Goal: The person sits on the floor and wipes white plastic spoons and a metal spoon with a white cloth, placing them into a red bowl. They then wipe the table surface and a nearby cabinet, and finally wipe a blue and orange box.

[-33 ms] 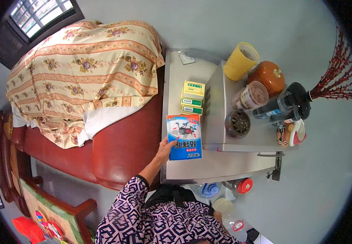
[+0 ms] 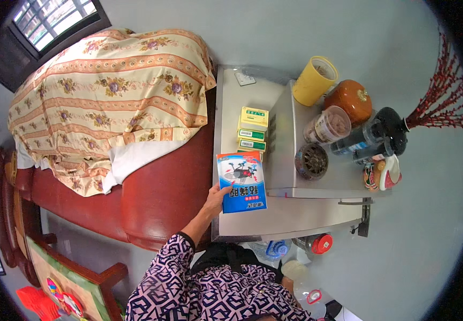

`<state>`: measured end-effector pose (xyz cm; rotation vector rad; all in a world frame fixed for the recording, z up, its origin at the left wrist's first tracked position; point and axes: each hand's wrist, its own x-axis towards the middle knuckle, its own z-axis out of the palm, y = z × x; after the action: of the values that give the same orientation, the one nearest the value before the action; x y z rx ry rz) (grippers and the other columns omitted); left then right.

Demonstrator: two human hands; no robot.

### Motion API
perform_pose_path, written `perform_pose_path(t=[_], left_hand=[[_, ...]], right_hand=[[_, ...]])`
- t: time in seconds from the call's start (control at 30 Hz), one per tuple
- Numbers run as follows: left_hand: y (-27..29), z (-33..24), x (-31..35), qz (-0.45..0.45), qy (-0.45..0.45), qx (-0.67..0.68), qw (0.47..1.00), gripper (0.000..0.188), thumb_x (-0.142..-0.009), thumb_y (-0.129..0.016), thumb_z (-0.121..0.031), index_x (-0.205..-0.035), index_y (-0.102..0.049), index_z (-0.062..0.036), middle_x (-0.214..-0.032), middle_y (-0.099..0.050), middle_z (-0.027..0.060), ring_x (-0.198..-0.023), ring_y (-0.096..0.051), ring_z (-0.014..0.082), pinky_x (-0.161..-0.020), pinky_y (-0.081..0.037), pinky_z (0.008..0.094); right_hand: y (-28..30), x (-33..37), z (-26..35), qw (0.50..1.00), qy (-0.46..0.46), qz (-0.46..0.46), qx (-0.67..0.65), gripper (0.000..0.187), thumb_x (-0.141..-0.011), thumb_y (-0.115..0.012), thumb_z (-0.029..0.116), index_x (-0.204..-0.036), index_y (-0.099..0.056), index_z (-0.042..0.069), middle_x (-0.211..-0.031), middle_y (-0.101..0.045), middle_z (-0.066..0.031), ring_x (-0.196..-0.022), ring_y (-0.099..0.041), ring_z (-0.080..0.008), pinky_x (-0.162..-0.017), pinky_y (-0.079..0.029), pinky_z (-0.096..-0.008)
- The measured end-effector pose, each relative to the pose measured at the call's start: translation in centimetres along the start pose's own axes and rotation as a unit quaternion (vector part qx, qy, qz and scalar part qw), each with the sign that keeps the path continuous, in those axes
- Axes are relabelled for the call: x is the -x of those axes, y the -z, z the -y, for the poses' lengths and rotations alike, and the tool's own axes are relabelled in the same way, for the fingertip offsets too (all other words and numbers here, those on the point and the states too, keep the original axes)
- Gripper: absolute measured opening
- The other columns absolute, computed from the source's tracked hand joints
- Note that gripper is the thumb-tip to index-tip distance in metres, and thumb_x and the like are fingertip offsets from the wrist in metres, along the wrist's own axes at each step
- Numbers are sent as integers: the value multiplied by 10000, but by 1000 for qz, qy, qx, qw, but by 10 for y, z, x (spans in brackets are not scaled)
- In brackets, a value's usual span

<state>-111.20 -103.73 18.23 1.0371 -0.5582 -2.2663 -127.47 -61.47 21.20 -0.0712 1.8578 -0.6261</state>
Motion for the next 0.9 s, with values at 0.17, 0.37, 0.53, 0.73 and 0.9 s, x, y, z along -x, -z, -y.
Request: perform_pose_path(t=[0.17, 0.37, 0.53, 0.73, 0.9], left_hand=[[-5, -15, 48, 10, 63, 125, 990, 513, -803, -622, -118, -1274, -426, -55, -1152, -568, 143, -1020, -584, 291, -863, -503, 490], [-27, -19, 95, 83, 31, 155, 984, 581, -778, -638, -137, -1305, -398, -81, -1225, -532, 146, -1086, -549, 313, -899, -474, 516], [-50, -21, 119, 90, 17, 140, 986, 580, -782, -635, -128, -1309, -395, -84, -1228, -532, 142, -1080, -551, 306, -901, -477, 495], [-79, -15, 136, 75, -21, 90, 993, 567, -795, -625, -165, -1304, -401, -54, -1209, -547, 159, -1057, -566, 298, -910, -476, 473], [-114, -9, 146, 77, -59, 98, 990, 585, -787, -622, -156, -1316, -383, -79, -1208, -542, 144, -1052, -565, 289, -907, -480, 464]], right_hand=[[22, 38, -4, 987, 40, 34, -152, 243, -875, -569, 188, -1066, -582, 39, -869, -620, -29, -777, -601, -161, -692, -499, -325], [43, 81, -9, 938, 41, 153, -309, 448, -808, -663, 120, -1211, -480, 47, -1167, -537, -25, -1062, -531, -167, -930, -427, -329], [68, 55, -22, 950, 39, 261, -166, 484, -788, -677, 141, -1221, -478, 53, -1212, -521, -54, -1109, -514, -200, -961, -409, -341], [85, 11, -42, 903, 288, 205, 244, 479, -790, -669, 215, -1210, -501, 57, -1217, -532, -98, -1116, -520, -242, -950, -416, -347], [31, -61, -73, 809, 432, -142, 372, 290, -852, -536, 133, -1132, -537, 57, -996, -599, -148, -982, -572, -331, -794, -473, -385]])
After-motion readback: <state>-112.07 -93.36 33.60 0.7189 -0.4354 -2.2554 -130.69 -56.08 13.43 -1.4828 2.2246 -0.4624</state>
